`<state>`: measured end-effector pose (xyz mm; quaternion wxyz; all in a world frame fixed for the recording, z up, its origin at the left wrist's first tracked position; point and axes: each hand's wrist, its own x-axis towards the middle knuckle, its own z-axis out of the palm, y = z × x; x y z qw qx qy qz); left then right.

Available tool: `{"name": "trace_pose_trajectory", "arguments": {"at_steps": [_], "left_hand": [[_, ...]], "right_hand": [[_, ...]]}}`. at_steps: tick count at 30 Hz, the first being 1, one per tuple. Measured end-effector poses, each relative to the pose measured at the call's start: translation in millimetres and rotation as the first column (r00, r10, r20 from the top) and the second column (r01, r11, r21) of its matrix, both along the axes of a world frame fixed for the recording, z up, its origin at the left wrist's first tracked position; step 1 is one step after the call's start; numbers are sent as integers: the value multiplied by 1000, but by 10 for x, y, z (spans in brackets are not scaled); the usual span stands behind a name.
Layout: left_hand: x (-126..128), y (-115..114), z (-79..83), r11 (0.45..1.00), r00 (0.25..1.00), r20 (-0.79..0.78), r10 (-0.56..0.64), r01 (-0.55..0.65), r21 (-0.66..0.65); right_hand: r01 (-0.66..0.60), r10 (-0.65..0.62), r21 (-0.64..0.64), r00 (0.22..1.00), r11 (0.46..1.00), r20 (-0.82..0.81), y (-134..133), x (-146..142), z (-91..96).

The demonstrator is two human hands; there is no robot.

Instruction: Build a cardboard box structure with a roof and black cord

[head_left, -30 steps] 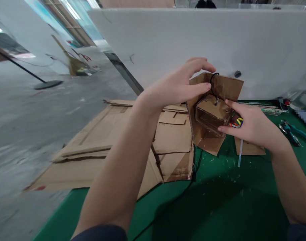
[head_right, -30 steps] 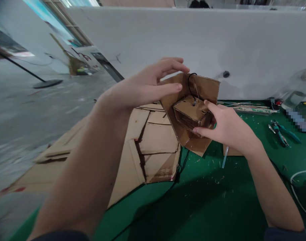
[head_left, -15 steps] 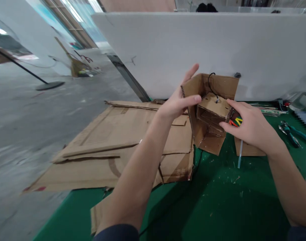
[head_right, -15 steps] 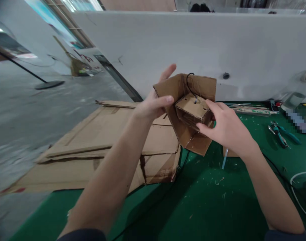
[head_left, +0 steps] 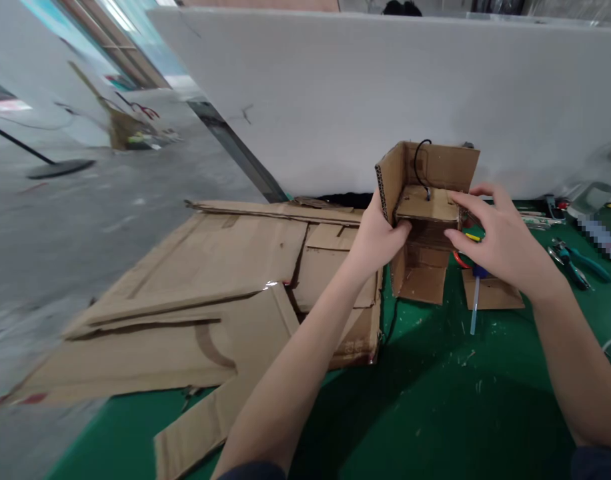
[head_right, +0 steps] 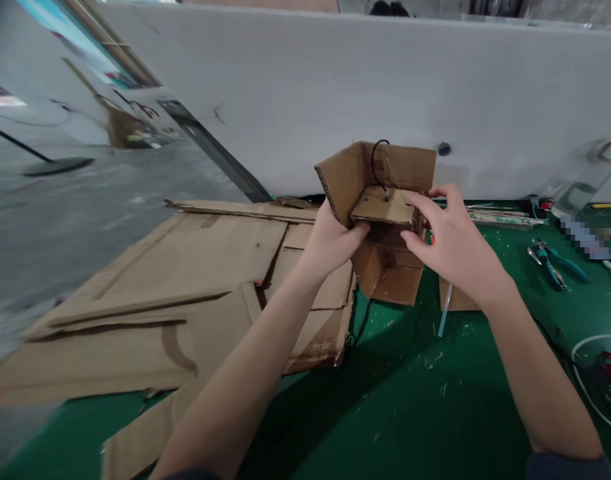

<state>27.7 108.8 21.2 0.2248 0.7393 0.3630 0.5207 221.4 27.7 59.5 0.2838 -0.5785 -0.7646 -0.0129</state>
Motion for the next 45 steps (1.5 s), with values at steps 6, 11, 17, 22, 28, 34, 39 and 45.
{"name": "trace_pose_trajectory", "arguments": {"at_steps": [6,11,17,22,28,34,39,45], "left_hand": [[22,-3,-41,994,994,15,105,-106,30],[5,67,-73,991,990,62,131,-133,30],[47,36,-36,990,989,48,139,-140,13],[74,-8,-26,991,991,32,130,-130,19],[75,6,-72,991,995,39,96,-99,85],[80,-15,-62,990,998,44,49,-55,133],[80,-51,-45,995,997,55,49,-54,83],[74,-89,-7,997,997,55,48,-51,51]], "right_hand": [[69,-68,-28,996,997,55,-127,56,108],[-135,166,-153,963,979,212,-334,152,213],[-275,569,-634,758,723,319,-333,-362,-327],[-325,600,-606,730,726,327,-322,-571,-389],[-142,149,109,987,984,-62,-174,-137,264],[40,-31,110,996,993,-79,245,-152,236],[51,-29,152,989,987,-146,356,-191,194],[45,-21,96,971,994,-237,437,-101,124]]}}
